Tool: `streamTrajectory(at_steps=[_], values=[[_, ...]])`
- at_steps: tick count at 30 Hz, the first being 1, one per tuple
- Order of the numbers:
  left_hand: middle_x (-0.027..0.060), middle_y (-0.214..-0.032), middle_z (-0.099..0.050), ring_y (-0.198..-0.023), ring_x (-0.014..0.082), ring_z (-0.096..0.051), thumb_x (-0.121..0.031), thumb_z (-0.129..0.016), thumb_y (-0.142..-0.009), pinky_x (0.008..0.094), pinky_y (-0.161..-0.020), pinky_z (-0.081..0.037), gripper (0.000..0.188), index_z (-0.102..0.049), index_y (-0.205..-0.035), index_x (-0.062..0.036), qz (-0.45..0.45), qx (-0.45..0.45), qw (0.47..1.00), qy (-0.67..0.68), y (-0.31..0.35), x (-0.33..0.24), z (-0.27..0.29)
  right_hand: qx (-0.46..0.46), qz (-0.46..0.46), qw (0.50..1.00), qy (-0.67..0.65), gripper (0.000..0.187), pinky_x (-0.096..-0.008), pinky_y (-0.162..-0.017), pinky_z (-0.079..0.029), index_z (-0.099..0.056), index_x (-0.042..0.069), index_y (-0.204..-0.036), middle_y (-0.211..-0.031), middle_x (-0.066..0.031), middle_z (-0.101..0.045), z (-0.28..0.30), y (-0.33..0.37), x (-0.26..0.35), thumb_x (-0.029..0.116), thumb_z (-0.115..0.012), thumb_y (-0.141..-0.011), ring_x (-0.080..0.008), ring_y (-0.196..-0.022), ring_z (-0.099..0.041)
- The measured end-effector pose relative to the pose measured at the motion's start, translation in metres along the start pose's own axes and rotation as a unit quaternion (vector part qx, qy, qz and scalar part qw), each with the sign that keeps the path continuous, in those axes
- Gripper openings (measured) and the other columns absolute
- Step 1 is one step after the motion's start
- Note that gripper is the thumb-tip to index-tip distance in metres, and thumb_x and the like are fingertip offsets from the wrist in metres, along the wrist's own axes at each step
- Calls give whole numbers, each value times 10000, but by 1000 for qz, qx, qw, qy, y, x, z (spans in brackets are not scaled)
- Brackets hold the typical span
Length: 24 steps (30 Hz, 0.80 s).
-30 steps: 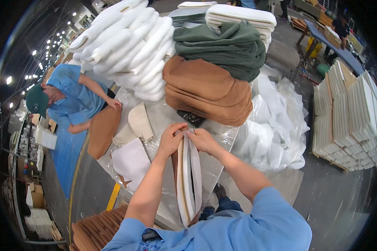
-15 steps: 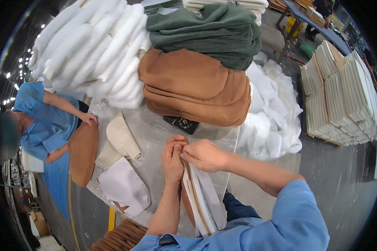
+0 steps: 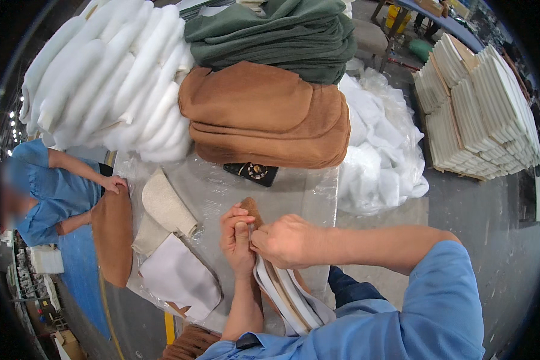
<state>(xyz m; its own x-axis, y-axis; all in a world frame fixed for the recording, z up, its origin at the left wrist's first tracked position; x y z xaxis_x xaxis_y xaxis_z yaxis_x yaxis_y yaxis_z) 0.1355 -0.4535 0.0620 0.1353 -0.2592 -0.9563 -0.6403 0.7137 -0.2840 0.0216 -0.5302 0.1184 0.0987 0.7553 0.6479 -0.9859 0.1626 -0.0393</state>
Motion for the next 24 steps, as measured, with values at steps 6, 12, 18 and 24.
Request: streamTrajectory(at_steps=[6, 12, 18, 24], values=[[101, -1178, -635, -1284, 283, -556, -160, -595, -1081, 474, -1184, -381, 201, -724, -1004, -25, 11, -17, 1000, -4, -1, -8, 31, -106, -130, 946, -278, 367, -405, -849, -557, -644, 23, -1089, -902, -121, -676, 4, -21, -58, 382, -572, -1090, -252, -901, -702], [69, -1137, -574, -1229, 228, -523, -141, -604, -1072, 386, -1118, -382, 179, -736, -1005, -42, 15, -48, 998, -40, 7, -15, 41, -74, -53, 824, -559, 479, -320, -1048, -457, -596, 42, -1400, -1148, -38, -678, -49, -63, -55, 419, -566, -1107, -169, -1133, -602], [68, -1151, -562, -1172, 211, -525, -146, -614, -1060, 354, -1069, -391, 172, -756, -1019, -59, 42, -71, 996, -21, 11, -16, 53, -94, -91, 779, -613, 288, -275, -950, -461, -640, 51, -1248, -1132, -28, -655, -76, -77, -47, 288, -620, -1086, -105, -1081, -582], [107, -1342, -598, -1238, 233, -574, -426, -484, -1130, 380, -1096, -448, 467, -672, -1294, -32, 149, -210, 960, 105, 53, 13, 105, -83, -115, 816, -560, 194, -238, -769, -450, -629, 78, -1039, -870, 45, -593, -60, -97, -27, 261, -694, -1043, -63, -820, -535]])
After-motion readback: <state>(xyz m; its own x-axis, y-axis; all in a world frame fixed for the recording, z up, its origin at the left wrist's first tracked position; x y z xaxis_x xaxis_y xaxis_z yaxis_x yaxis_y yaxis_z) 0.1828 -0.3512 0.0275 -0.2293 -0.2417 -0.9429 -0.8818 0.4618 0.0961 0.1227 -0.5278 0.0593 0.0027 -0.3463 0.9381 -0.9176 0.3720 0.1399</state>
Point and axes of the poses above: each hand's wrist, its own y-axis away from the middle knuckle, its own z-axis out of the back of the hand, x = y × z, the point moved 5 cm from there along -y, towards the middle knuckle
